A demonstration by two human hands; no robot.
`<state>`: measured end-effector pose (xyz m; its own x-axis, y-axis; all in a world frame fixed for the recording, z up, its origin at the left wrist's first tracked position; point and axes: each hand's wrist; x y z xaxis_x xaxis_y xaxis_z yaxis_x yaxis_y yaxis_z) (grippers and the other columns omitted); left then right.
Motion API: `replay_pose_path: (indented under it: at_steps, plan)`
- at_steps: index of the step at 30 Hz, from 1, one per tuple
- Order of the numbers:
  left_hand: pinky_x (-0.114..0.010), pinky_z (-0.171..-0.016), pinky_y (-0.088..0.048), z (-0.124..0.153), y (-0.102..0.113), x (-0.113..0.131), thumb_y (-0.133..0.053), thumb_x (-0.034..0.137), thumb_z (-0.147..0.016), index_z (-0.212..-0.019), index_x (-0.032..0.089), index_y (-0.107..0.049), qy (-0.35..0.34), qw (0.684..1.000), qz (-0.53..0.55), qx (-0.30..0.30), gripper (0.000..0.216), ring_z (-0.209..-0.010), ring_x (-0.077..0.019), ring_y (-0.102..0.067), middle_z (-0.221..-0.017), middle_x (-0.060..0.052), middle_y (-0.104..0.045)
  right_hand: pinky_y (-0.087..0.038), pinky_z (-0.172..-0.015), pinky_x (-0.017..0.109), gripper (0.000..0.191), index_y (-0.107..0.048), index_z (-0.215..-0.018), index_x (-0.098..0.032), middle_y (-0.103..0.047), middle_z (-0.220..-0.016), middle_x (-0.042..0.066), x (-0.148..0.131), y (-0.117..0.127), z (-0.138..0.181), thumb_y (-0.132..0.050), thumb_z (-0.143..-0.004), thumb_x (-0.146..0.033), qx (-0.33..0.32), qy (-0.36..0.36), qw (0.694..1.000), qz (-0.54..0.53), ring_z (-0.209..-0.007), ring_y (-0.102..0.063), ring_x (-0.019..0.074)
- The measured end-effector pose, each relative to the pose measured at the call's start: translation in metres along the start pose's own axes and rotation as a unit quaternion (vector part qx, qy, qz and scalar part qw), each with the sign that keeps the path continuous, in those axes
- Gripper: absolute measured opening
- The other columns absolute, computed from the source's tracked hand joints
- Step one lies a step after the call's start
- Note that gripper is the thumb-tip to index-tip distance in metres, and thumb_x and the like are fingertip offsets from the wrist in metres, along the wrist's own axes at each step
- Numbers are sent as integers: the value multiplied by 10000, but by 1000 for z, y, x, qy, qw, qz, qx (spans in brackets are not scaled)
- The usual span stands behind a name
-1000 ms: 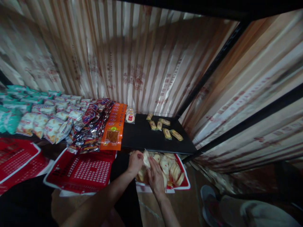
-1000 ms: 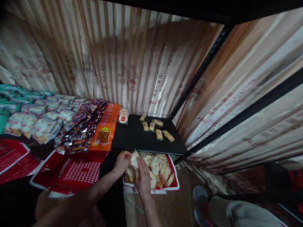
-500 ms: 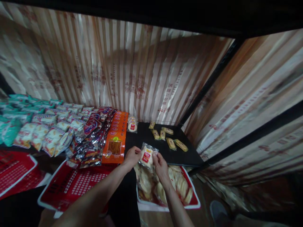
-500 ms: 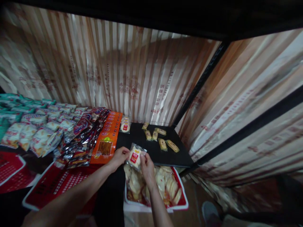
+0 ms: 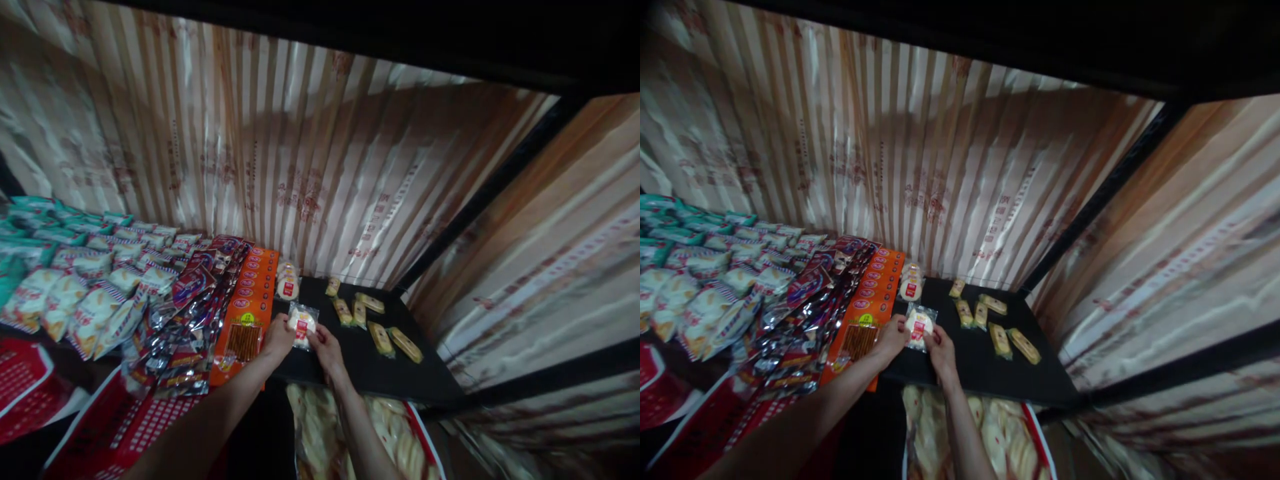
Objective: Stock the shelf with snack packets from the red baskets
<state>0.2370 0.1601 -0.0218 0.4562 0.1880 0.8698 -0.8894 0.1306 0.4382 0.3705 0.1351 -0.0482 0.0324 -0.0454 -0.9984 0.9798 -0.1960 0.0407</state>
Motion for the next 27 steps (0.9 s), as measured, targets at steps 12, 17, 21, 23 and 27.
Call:
replay_pose_path:
  at_steps: [12, 17, 21, 23, 27]
  plan:
    - [-246, -1034, -310, -33, -6, 5, -453, 54, -766, -1255, 64, -466, -83, 990, -114, 28, 489, -1251, -221, -406, -1366, -166, -414, -482, -762, 298, 374, -651, -1051, -203, -691, -958, 56, 9, -26, -83, -523, -746, -378, 80, 44, 956, 280, -857, -633, 207]
    - [-265, -1050, -306, -37, -6, 5, -436, 32, -759, -1233, 86, -499, -96, 988, -115, 35, 481, -1267, -220, -390, -1367, -152, -422, -467, -781, 289, 424, -618, -1124, -165, -658, -1029, 101, 5, -32, -91, -479, -783, -377, 86, 34, 921, 378, -901, -624, 213]
    - [-261, -1070, -269, -37, -4, 7, -426, 38, -772, -1239, 37, -485, -74, 988, -132, 16, 471, -1295, -220, -348, -1381, -186, -393, -452, -815, 290, 410, -620, -1127, -183, -651, -1040, 99, 6, -35, -93, -472, -793, -369, 98, 53, 900, 421, -953, -607, 219]
    - [-261, -1072, -263, -37, -3, 8, -425, 48, -779, -1246, 20, -474, -64, 988, -141, 8, 470, -1297, -224, -344, -1384, -198, -385, -454, -808, 294, 411, -615, -1134, -186, -644, -1056, 104, 8, -35, -94, -470, -793, -365, 99, 52, 896, 430, -956, -606, 225]
    - [-263, -1069, -266, -35, -1, 11, -420, 45, -781, -1247, 14, -471, -63, 987, -148, 2, 470, -1296, -228, -344, -1384, -203, -382, -456, -810, 315, 444, -598, -1153, -157, -637, -1066, 125, 10, -36, -93, -458, -797, -383, 109, 51, 902, 414, -953, -605, 233]
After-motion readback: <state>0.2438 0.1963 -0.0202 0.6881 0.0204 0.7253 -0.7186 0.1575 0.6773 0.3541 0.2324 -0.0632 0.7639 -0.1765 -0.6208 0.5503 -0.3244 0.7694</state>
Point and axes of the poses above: each hand's wrist, its own z-axis away from the middle knuckle, its own y-axis out of the back of the hand, x = y × z
